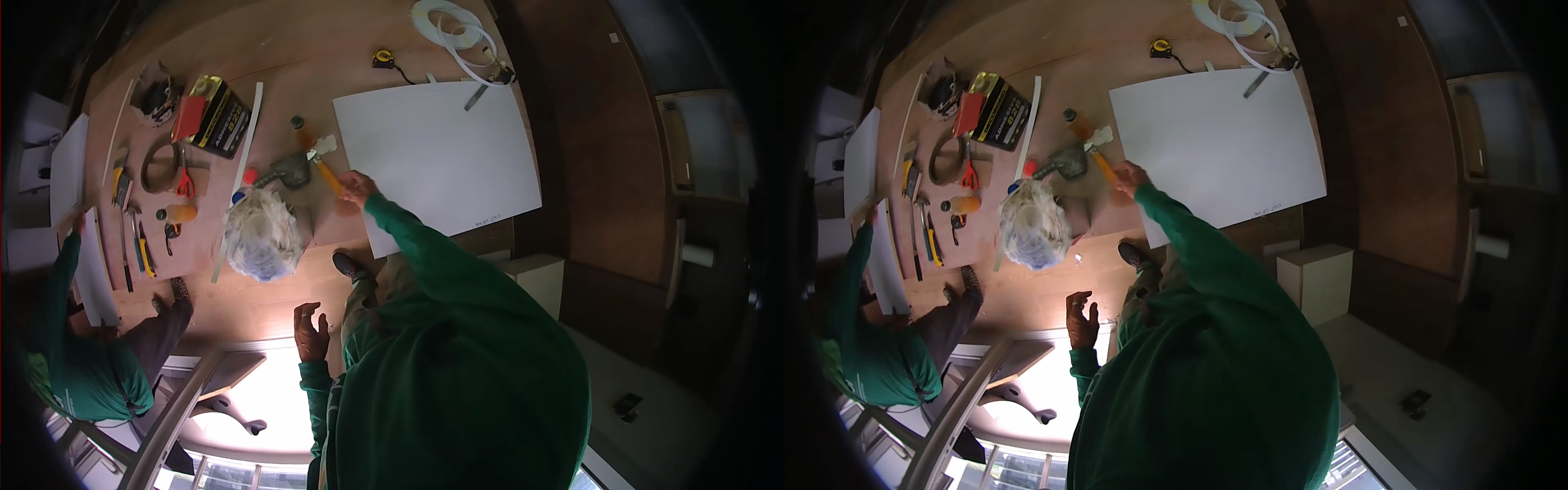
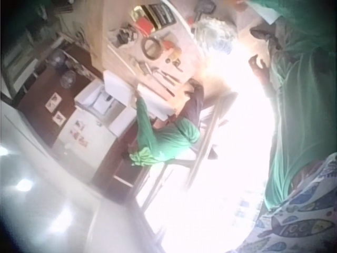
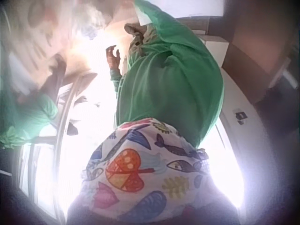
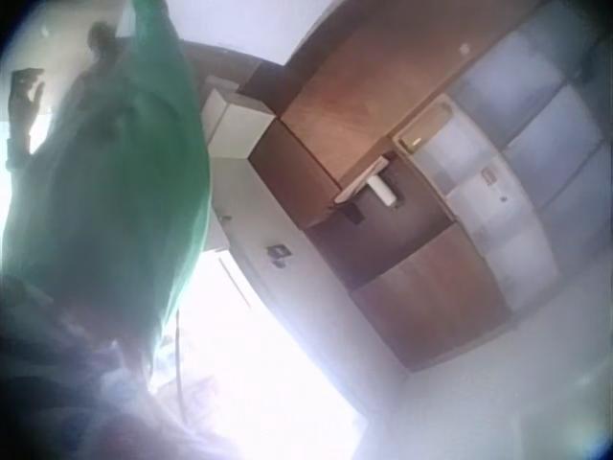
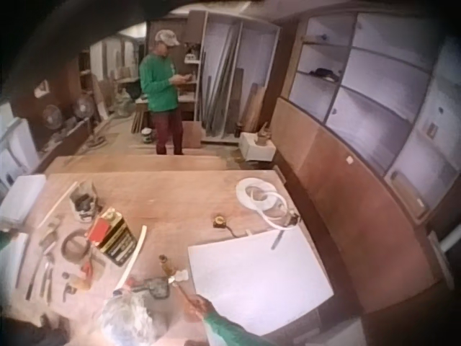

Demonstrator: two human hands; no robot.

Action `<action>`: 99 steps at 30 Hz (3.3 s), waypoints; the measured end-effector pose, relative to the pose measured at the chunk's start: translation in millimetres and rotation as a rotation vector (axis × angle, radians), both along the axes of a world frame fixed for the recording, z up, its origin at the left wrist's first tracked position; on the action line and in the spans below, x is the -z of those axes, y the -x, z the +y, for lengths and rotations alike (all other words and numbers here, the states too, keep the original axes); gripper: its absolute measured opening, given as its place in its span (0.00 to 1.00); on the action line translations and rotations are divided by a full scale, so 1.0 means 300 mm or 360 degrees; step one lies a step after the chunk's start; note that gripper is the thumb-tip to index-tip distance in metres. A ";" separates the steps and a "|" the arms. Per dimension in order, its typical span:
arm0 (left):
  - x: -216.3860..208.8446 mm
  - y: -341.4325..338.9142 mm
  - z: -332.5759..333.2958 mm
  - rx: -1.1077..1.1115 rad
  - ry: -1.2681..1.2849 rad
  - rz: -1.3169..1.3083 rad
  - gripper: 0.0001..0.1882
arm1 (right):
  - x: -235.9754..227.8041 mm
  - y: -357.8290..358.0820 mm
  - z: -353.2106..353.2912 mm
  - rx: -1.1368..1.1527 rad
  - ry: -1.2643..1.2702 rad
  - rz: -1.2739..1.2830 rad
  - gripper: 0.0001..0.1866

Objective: The person applies adhesive from a bottle onto a scraper and uses it to spread the adhesive onto the edge of a wooden cabinet panel.

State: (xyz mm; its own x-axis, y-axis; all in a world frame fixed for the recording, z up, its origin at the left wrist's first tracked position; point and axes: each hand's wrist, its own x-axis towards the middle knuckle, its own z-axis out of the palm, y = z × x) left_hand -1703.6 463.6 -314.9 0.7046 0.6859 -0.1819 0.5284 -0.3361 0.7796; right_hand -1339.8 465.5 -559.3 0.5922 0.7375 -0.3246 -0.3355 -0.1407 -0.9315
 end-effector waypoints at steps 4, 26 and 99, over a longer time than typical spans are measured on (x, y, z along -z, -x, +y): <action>0.043 -0.104 -0.015 0.0035 -0.0011 0.0074 0.18 | -0.116 -0.384 -0.177 0.0312 0.0444 -0.0455 0.13; -0.005 -0.609 -0.279 -0.0227 0.0330 0.0553 0.15 | 0.024 -1.776 -0.253 -0.0098 0.2301 -0.1539 0.20; 0.028 0.346 -0.193 -0.1087 0.1070 -0.1159 0.12 | 0.301 0.206 -0.036 0.0230 0.0068 -0.1006 0.20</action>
State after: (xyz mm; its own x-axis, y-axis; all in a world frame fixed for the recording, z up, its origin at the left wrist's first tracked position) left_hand -1807.3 405.8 -323.2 0.3190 0.8781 -0.3567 -0.1982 0.4298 0.8809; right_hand -1401.6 454.7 -649.5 0.7709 0.6303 0.0919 0.2575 -0.1764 -0.9500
